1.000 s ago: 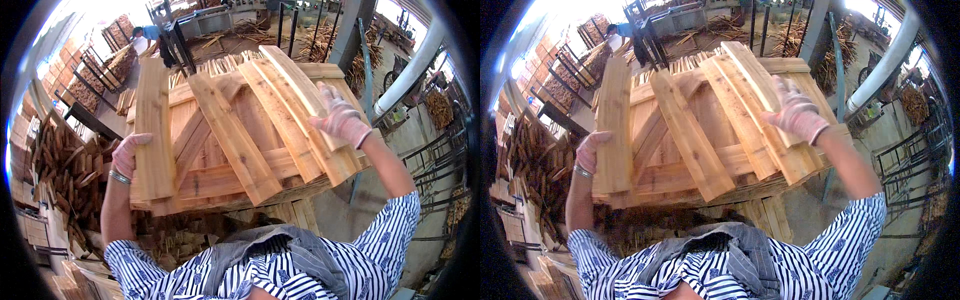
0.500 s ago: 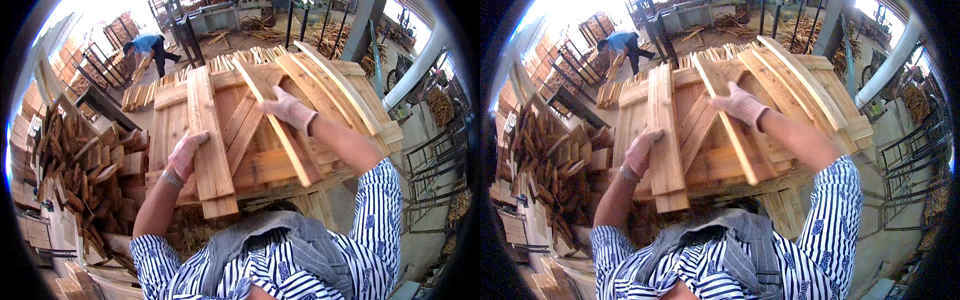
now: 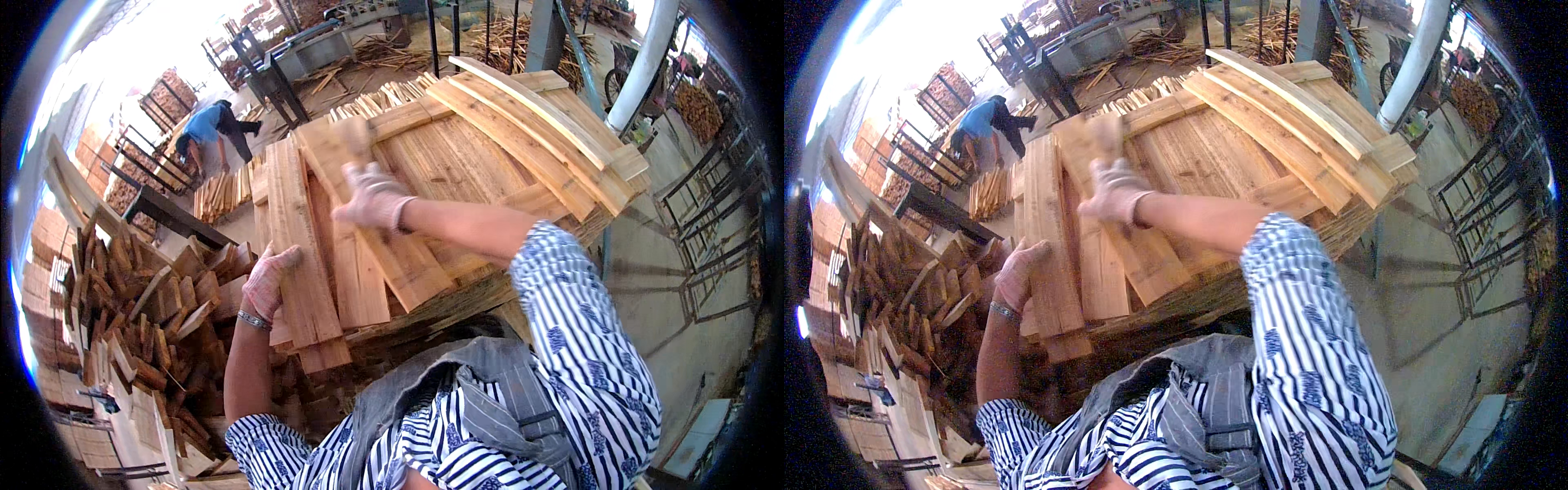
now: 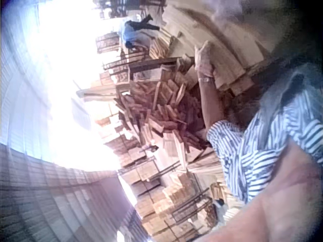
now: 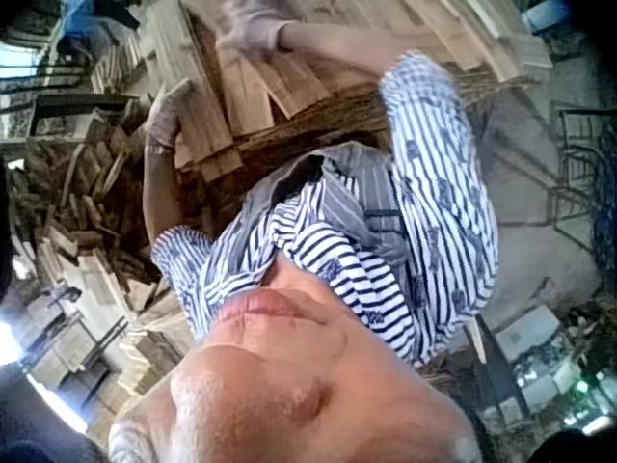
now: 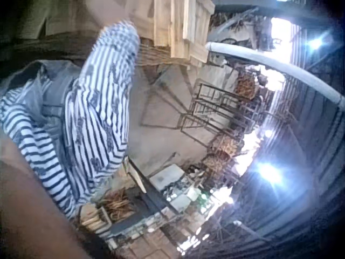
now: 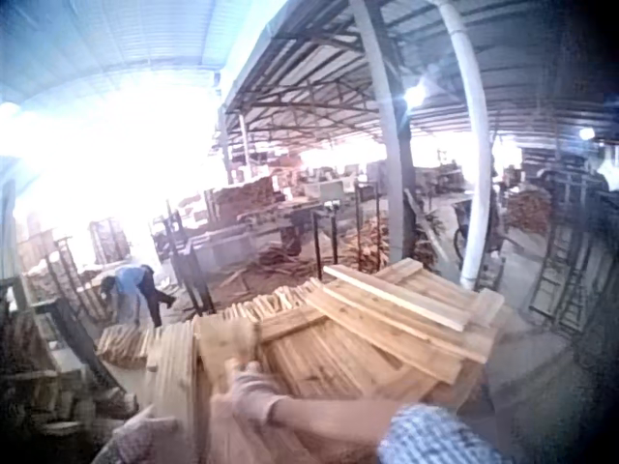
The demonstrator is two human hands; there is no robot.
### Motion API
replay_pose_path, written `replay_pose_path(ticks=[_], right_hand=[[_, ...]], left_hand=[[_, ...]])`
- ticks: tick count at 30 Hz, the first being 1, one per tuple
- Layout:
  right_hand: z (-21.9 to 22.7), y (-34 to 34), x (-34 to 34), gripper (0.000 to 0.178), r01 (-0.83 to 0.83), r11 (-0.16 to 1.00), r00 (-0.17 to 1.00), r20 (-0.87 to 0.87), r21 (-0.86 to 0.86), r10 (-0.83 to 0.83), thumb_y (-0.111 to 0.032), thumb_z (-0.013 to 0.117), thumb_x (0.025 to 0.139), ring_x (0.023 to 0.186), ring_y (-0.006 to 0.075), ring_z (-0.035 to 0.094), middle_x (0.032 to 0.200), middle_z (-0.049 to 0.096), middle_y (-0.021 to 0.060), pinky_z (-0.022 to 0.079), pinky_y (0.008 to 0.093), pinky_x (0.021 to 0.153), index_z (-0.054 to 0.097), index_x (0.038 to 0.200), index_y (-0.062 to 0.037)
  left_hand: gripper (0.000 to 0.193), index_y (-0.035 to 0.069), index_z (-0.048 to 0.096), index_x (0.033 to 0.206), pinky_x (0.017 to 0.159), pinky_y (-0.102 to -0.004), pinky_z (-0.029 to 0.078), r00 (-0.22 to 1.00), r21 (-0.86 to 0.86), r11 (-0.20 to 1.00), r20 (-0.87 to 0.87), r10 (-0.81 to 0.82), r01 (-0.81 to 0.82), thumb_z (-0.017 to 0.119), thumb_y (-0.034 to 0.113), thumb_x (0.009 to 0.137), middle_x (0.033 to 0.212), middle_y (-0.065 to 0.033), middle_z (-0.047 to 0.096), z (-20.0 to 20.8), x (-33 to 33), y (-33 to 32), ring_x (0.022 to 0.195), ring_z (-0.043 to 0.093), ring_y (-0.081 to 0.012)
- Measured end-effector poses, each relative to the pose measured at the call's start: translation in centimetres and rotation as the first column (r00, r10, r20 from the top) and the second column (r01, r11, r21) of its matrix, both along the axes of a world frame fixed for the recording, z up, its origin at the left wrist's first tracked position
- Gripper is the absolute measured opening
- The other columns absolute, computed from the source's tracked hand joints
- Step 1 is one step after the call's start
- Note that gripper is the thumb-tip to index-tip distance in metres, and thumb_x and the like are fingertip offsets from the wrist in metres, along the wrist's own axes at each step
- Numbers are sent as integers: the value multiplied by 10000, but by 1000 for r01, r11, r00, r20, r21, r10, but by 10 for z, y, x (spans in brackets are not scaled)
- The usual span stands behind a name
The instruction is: The person repeatedly picks up wooden planks from a large pile and stacks them onto a pallet. They wear gloves and handle the wood with both hands, arranging the planks in layers to build a stable stack.
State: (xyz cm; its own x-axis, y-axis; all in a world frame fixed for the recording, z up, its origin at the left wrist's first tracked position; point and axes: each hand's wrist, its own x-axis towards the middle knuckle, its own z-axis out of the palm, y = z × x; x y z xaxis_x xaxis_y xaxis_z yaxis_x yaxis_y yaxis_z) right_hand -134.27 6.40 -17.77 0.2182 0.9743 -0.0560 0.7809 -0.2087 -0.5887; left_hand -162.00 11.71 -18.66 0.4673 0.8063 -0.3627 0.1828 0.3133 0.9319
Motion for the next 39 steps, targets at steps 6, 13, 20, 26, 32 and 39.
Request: replay_pose_path(ticks=[6, 13, 20, 26, 32, 39], right_hand=[[-3, 23, 1, 1024, -98, 992, 992, -75, 82, 104, -530, 725, 744, 1388, 411, 456, 1517, 388, 334, 414, 429, 1130, 325, 1555, -50], [3, -10, 13, 745, 160, 972, 958, 265, -174, -110, -559, 545, 922, 1339, 523, 458, 1587, 186, 356, 425, 535, 1090, 411, 1516, -130], [-13, -6, 38, 616, 42, 995, 988, 150, -92, -27, -513, 522, 955, 1389, 445, 414, 1530, 318, 292, 411, 518, 1096, 468, 1471, -179], [-14, -10, 62, 722, 158, 983, 950, 286, -95, -125, -575, 563, 930, 1428, 398, 386, 1573, 311, 246, 369, 485, 1151, 428, 1521, -182], [-15, -18, 70, 757, 129, 986, 972, 210, -109, -104, -571, 593, 917, 1464, 414, 321, 1618, 252, 225, 330, 480, 1183, 410, 1536, -176], [-7, -19, 26, 831, 148, 978, 967, 230, -144, -113, -599, 630, 878, 1437, 444, 343, 1575, 285, 267, 343, 484, 1169, 389, 1542, -161]], left_hand=[[635, -59, 444, 1349, 910, -340, 537, 912, 236, 953, -402, -83, 191, 720, 314, 915, 1211, -175, 641, 38, 18, -7, 1099, 633, -239], [1129, -19, 95, 1565, 1089, -439, 457, 565, 337, 922, -806, 176, 193, 779, 453, 801, 1481, -299, 409, 22, 82, -13, 1322, 511, -407], [954, -53, 309, 1447, 1064, -397, 468, 797, 346, 932, -591, 128, 107, 801, 415, 778, 1380, -270, 512, 12, 80, -15, 1262, 554, -353], [845, -64, 399, 1331, 934, -359, 539, 877, 304, 951, -468, 106, 47, 847, 284, 704, 1170, -192, 615, 51, 92, -21, 1058, 623, -281], [847, -84, 404, 1385, 991, -386, 504, 730, 492, 869, -613, 302, 53, 836, 284, 757, 1292, -258, 595, 33, 4, -8, 1184, 605, -317], [942, -54, 323, 1512, 1158, -420, 369, 632, 526, 831, -709, 313, 178, 719, 501, 861, 1490, -297, 435, -3, 9, -2, 1405, 417, -404]])
